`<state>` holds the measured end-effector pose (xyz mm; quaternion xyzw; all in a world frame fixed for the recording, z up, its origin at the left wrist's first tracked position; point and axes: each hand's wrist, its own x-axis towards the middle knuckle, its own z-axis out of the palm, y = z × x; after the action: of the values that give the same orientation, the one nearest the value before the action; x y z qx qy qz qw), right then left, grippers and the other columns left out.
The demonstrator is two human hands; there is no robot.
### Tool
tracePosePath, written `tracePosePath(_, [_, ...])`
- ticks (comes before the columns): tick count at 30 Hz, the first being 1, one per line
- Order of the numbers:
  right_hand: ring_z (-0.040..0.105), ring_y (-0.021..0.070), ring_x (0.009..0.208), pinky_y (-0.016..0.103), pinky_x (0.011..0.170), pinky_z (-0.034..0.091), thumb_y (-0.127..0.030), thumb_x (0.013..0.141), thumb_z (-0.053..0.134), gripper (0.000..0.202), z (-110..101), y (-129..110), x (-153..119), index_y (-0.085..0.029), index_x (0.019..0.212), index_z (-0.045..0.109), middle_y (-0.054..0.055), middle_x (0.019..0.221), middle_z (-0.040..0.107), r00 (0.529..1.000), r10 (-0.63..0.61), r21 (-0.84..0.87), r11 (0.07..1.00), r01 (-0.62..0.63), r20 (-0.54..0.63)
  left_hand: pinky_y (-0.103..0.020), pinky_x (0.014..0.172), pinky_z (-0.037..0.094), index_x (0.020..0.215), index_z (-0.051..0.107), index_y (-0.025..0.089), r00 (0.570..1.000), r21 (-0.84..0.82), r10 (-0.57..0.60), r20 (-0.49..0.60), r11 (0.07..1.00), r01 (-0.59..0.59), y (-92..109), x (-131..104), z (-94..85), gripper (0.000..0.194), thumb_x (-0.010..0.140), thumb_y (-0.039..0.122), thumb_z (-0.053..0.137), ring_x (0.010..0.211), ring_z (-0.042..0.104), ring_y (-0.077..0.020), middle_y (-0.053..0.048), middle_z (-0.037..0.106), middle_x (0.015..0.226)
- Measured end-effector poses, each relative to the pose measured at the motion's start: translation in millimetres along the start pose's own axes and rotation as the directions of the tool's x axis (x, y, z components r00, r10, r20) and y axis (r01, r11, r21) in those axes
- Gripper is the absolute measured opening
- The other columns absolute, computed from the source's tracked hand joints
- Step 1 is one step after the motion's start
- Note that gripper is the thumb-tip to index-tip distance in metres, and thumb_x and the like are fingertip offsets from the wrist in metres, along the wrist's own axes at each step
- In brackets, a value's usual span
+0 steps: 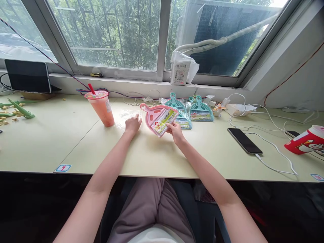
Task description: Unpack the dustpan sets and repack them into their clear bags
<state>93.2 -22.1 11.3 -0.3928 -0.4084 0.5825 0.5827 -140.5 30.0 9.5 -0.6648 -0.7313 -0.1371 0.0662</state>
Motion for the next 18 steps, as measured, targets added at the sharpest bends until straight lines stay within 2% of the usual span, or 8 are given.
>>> tracePosePath(3, [0.072, 0.0157, 0.074, 0.033, 0.077, 0.061, -0.018, 0.077, 0.068, 0.013, 1.6, 0.6, -0.9, -0.017, 0.090, 0.068, 0.004, 0.090, 0.076, 1.000, 0.015, -0.019, 1.000, -0.014, 0.024, -0.038, 0.077, 0.045, 0.120, 0.060, 0.015, 1.000, 0.034, 0.018, 0.014, 0.999, -0.018, -1.2, -1.8, 2.7, 0.042, 0.089, 0.040, 0.048, 0.096, 0.064, -0.0338, -0.019, 0.066, 0.106])
tracePosePath(6, [0.072, 0.0153, 0.070, 0.032, 0.074, 0.062, -0.017, 0.077, 0.067, 0.011, 2.2, 1.7, -0.2, -0.016, 0.089, 0.068, 0.004, 0.088, 0.076, 1.000, 0.017, -0.024, 1.000, -0.017, 0.023, -0.037, 0.075, 0.046, 0.116, 0.063, 0.015, 0.999, 0.056, 0.043, 0.015, 0.997, -0.043, -3.1, -3.0, 2.7, 0.034, 0.088, 0.021, 0.044, 0.102, 0.061, -0.0323, -0.019, 0.062, 0.115])
tracePosePath(9, [0.071, 0.0148, 0.066, 0.030, 0.070, 0.062, -0.016, 0.077, 0.067, 0.009, 3.5, 3.3, 1.1, -0.015, 0.086, 0.067, 0.004, 0.084, 0.076, 1.000, 0.020, -0.014, 1.000, -0.020, 0.013, -0.035, 0.072, 0.047, 0.108, 0.068, 0.016, 0.997, 0.065, 0.071, 0.038, 0.995, -0.073, -3.3, -3.9, -1.2, 0.041, 0.086, 0.005, 0.034, 0.100, 0.061, -0.0294, -0.018, 0.060, 0.114])
tracePosePath(14, [0.071, 0.0157, 0.066, 0.029, 0.063, 0.062, -0.014, 0.073, 0.069, 0.010, 7.3, 4.7, 3.0, -0.015, 0.082, 0.068, 0.004, 0.080, 0.076, 0.999, 0.049, -0.020, 0.999, -0.048, 0.006, -0.034, 0.069, 0.050, 0.119, 0.065, 0.015, 0.984, 0.043, 0.065, -0.168, 0.997, -0.058, -1.1, -5.5, -10.8, 0.046, 0.090, 0.008, 0.029, 0.091, 0.064, -0.0263, -0.017, 0.057, 0.117])
tracePosePath(18, [0.071, 0.0160, 0.068, 0.027, 0.059, 0.062, -0.014, 0.070, 0.070, 0.013, 7.8, 1.7, 3.3, -0.016, 0.083, 0.069, 0.005, 0.081, 0.076, 0.999, 0.021, -0.012, 1.000, -0.022, -0.033, -0.032, 0.068, 0.050, 0.138, 0.053, 0.020, 0.958, 0.007, 0.060, -0.280, 0.998, -0.061, -0.4, -8.5, -18.7, 0.055, 0.091, 0.005, 0.027, 0.093, 0.064, -0.0248, -0.015, 0.055, 0.124])
